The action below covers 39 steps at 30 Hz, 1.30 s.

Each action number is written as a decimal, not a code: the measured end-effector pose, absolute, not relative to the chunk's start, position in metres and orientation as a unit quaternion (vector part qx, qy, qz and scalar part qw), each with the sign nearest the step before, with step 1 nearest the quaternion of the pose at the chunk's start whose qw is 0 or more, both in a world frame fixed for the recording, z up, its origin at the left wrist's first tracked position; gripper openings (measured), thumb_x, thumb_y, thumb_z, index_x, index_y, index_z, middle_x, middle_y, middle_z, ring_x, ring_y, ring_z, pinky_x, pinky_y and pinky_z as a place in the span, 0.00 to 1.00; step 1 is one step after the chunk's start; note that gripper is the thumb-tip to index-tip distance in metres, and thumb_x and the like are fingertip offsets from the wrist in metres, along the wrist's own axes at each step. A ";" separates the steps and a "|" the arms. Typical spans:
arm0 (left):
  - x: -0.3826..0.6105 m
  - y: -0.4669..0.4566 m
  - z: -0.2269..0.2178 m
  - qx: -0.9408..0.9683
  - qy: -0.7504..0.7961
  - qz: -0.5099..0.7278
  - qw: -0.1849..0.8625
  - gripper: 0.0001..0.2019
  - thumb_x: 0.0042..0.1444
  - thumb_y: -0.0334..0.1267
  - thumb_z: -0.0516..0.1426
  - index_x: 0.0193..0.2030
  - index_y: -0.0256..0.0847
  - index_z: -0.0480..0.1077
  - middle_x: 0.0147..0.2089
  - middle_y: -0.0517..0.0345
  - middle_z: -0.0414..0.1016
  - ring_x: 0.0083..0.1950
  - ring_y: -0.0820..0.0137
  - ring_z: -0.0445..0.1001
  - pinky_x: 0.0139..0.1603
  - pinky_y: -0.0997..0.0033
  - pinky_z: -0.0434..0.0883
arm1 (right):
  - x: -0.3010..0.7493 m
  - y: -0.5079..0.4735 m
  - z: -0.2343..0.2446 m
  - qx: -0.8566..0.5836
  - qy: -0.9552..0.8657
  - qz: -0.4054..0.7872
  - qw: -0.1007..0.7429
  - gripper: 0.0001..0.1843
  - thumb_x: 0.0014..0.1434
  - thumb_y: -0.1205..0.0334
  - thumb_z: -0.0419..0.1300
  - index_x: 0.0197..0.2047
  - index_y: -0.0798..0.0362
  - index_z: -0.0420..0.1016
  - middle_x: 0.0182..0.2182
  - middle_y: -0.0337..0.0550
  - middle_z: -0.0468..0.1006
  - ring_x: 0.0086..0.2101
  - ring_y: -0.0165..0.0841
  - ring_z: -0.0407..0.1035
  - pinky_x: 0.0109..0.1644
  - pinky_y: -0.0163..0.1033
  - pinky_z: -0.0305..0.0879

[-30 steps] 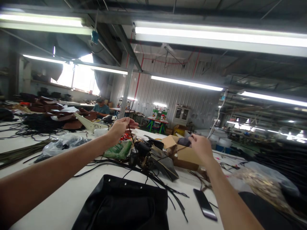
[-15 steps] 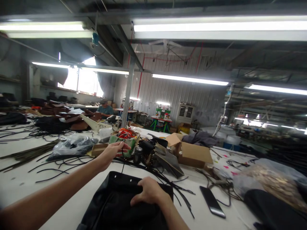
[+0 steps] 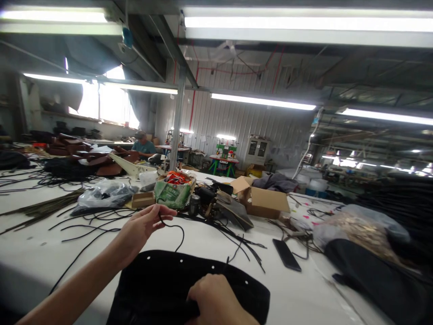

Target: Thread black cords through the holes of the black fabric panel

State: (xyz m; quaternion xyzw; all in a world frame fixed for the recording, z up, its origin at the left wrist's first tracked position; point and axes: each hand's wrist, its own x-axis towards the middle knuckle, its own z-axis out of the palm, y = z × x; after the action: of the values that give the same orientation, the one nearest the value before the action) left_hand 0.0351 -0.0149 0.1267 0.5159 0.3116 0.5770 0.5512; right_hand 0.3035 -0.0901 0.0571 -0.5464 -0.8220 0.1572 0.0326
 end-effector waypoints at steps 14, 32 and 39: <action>-0.005 -0.050 0.125 0.496 0.301 0.621 0.527 0.16 0.71 0.54 0.62 0.40 0.47 0.83 0.68 0.51 0.83 0.76 0.46 0.70 0.78 0.46 0.57 | 0.223 -0.056 0.144 -0.387 -0.779 0.226 0.439 0.30 0.68 0.46 0.74 0.69 0.44 0.79 0.65 0.47 0.83 0.65 0.48 0.76 0.73 0.53 0.69; -0.038 -0.070 0.064 0.473 0.454 0.591 0.469 0.29 0.64 0.69 0.63 0.58 0.50 0.82 0.55 0.51 0.85 0.65 0.48 0.76 0.65 0.58 0.71 | 0.240 -0.002 0.121 -0.488 -0.713 0.358 0.354 0.26 0.70 0.34 0.68 0.48 0.51 0.86 0.34 0.40 0.81 0.29 0.31 0.64 0.33 0.38 0.62; -0.045 -0.099 -0.017 0.446 0.457 0.551 0.538 0.27 0.67 0.68 0.62 0.59 0.51 0.80 0.54 0.51 0.85 0.54 0.54 0.79 0.54 0.62 0.73 | 0.256 0.002 0.143 -0.481 -0.613 0.439 0.448 0.27 0.55 0.39 0.82 0.42 0.53 0.87 0.32 0.42 0.78 0.25 0.26 0.56 0.28 0.34 0.52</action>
State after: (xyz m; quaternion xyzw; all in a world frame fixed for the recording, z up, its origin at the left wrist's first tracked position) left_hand -0.0453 -0.0994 -0.0168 0.4458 0.4569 0.5507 0.5379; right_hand 0.2564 0.0019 0.1435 -0.4811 -0.6128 0.4389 0.4476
